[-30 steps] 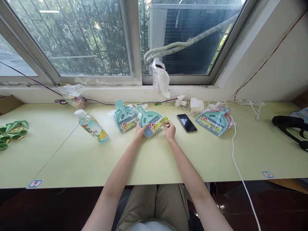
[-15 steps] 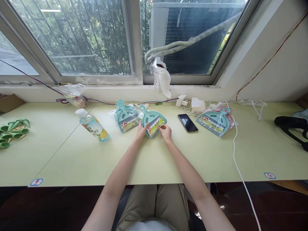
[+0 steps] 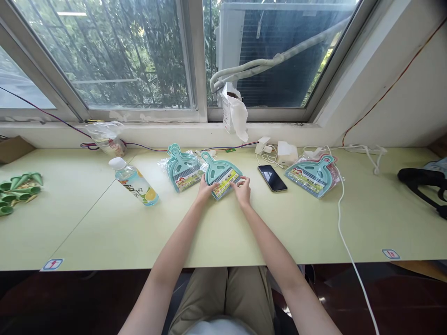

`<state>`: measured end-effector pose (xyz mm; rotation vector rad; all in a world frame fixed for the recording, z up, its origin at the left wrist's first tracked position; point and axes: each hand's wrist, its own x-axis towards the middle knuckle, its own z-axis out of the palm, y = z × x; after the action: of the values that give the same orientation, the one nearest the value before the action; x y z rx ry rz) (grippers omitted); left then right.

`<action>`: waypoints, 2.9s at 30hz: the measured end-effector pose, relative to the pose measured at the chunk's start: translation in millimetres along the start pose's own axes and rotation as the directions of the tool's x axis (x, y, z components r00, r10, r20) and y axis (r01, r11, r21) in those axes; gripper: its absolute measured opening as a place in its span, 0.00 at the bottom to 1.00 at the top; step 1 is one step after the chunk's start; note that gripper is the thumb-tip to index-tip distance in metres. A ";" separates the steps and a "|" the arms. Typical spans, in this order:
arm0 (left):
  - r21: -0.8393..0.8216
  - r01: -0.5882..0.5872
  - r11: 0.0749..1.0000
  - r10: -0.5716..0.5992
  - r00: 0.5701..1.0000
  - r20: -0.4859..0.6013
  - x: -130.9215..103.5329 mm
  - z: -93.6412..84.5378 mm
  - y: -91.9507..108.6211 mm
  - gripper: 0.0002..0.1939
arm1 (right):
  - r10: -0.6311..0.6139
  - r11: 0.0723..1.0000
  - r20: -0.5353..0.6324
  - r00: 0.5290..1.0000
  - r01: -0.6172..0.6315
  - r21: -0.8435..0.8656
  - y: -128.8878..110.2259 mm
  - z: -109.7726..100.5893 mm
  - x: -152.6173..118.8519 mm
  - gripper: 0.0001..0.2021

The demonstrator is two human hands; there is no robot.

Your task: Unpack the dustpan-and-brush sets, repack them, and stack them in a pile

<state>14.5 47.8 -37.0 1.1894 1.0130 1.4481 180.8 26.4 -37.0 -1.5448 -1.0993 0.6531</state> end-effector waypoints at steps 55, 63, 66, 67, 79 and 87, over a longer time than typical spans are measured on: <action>0.021 0.004 1.000 -0.003 0.999 -0.041 0.2 2.0 7.1 0.38 | 0.136 0.673 0.403 0.905 -0.383 0.633 -4.1 10.0 -0.1 0.16; 0.007 -0.004 1.000 0.004 1.000 -0.024 -0.6 -0.5 4.5 0.37 | 0.123 0.677 0.396 0.910 -0.368 0.638 -2.3 10.8 0.9 0.16; 0.006 0.005 1.000 -0.005 1.000 -0.029 0.1 -0.4 4.1 0.38 | 0.121 0.673 0.396 0.910 -0.368 0.641 -1.0 11.4 1.9 0.17; 0.008 0.003 1.000 -0.002 1.000 -0.030 0.3 -0.3 4.0 0.38 | 0.120 0.671 0.395 0.911 -0.368 0.644 -0.7 11.5 2.3 0.17; 0.011 0.004 1.000 -0.004 1.000 -0.014 -1.2 0.3 6.9 0.39 | 0.111 0.679 0.393 0.913 -0.358 0.641 -3.5 9.0 0.7 0.16; 0.004 0.004 1.000 -0.004 0.999 -0.033 -5.2 3.9 13.3 0.39 | 0.113 0.684 0.397 0.911 -0.362 0.634 -4.0 8.9 1.1 0.15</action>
<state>16.3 40.4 -24.3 1.1692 1.0413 1.4675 172.4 31.3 -35.4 -0.9198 -0.7308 1.3799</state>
